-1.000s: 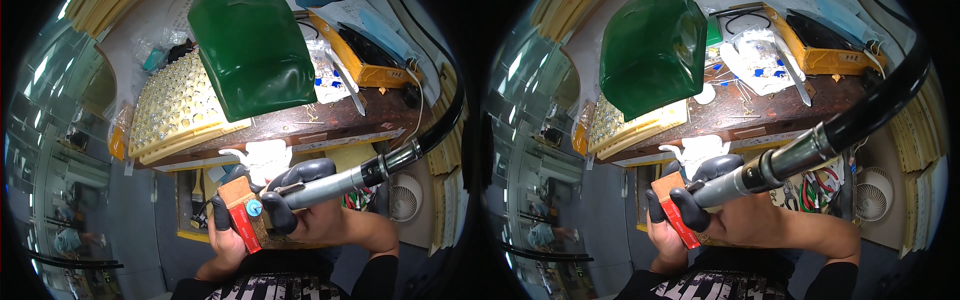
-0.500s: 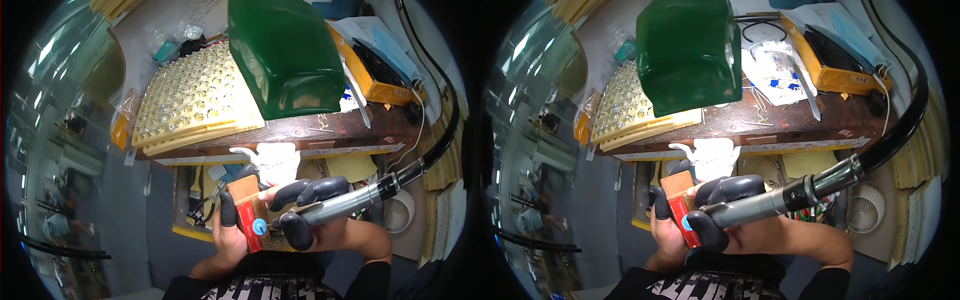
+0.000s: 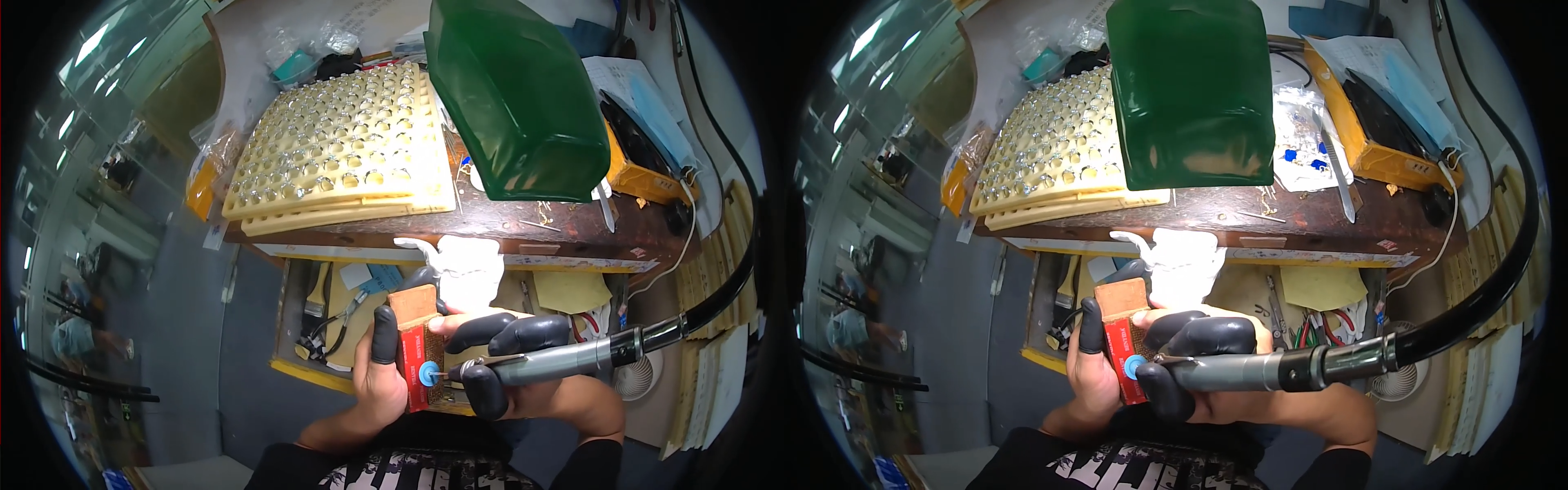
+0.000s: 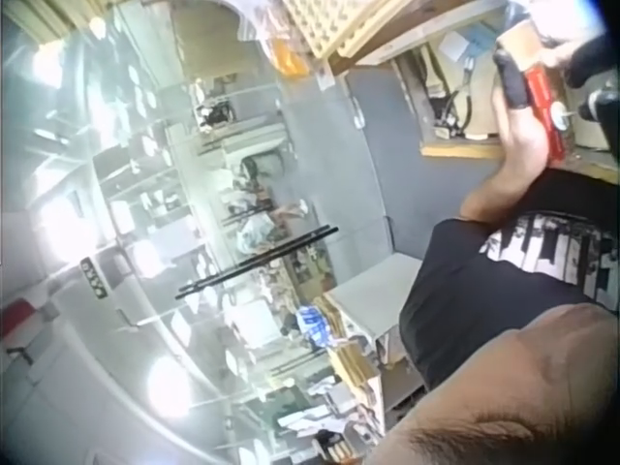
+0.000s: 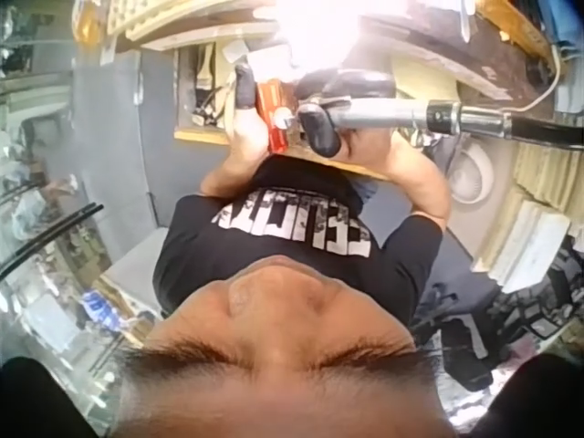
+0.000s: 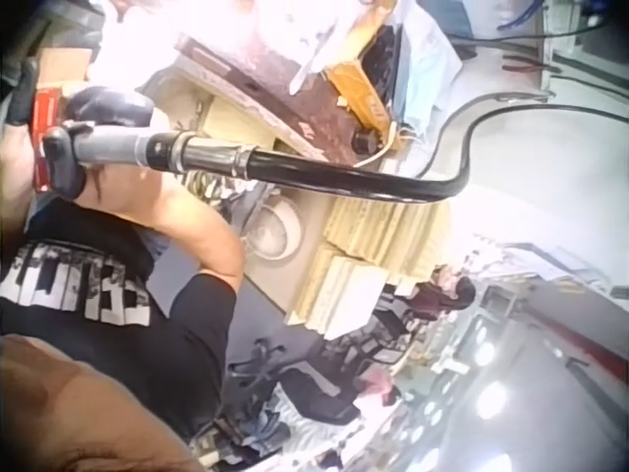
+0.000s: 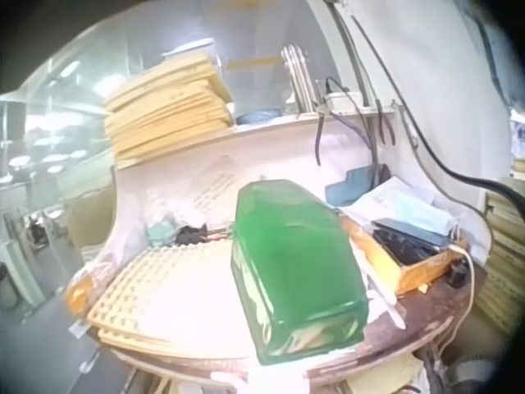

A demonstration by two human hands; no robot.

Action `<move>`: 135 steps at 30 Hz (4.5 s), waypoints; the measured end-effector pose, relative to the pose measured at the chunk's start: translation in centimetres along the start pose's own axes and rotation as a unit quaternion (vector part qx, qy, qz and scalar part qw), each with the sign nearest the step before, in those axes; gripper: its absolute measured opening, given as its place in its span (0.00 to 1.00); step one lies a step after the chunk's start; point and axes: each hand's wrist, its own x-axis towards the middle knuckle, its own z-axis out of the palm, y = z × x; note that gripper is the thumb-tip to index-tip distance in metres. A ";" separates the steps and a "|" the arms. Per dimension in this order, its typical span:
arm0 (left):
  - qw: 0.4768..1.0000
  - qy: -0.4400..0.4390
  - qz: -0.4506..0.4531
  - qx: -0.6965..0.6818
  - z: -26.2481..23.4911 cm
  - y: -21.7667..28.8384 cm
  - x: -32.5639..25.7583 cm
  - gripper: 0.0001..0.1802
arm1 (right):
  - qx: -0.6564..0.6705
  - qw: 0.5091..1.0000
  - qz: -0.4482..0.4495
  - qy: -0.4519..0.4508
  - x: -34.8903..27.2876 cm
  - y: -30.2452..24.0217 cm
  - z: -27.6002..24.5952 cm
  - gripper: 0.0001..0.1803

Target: Engraving or setting stones on a jewelry piece using a pneumatic handpiece at a workbench.

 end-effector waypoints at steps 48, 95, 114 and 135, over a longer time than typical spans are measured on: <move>0.998 0.048 -0.041 0.030 -0.1 0.9 0.4 0.33 | -0.076 0.990 0.099 0.059 0.4 -0.2 -0.8 0.09; 0.998 -0.004 0.003 0.057 -0.7 0.2 0.4 0.33 | -0.066 0.989 0.123 0.059 -0.1 0.0 -1.0 0.07; 0.999 0.011 0.013 0.032 -0.4 0.1 0.3 0.33 | -0.047 0.990 0.114 0.075 0.2 0.3 -0.6 0.08; 0.999 0.046 0.002 0.025 -0.1 0.4 0.2 0.33 | -0.052 0.990 0.104 0.081 0.3 0.3 -0.6 0.07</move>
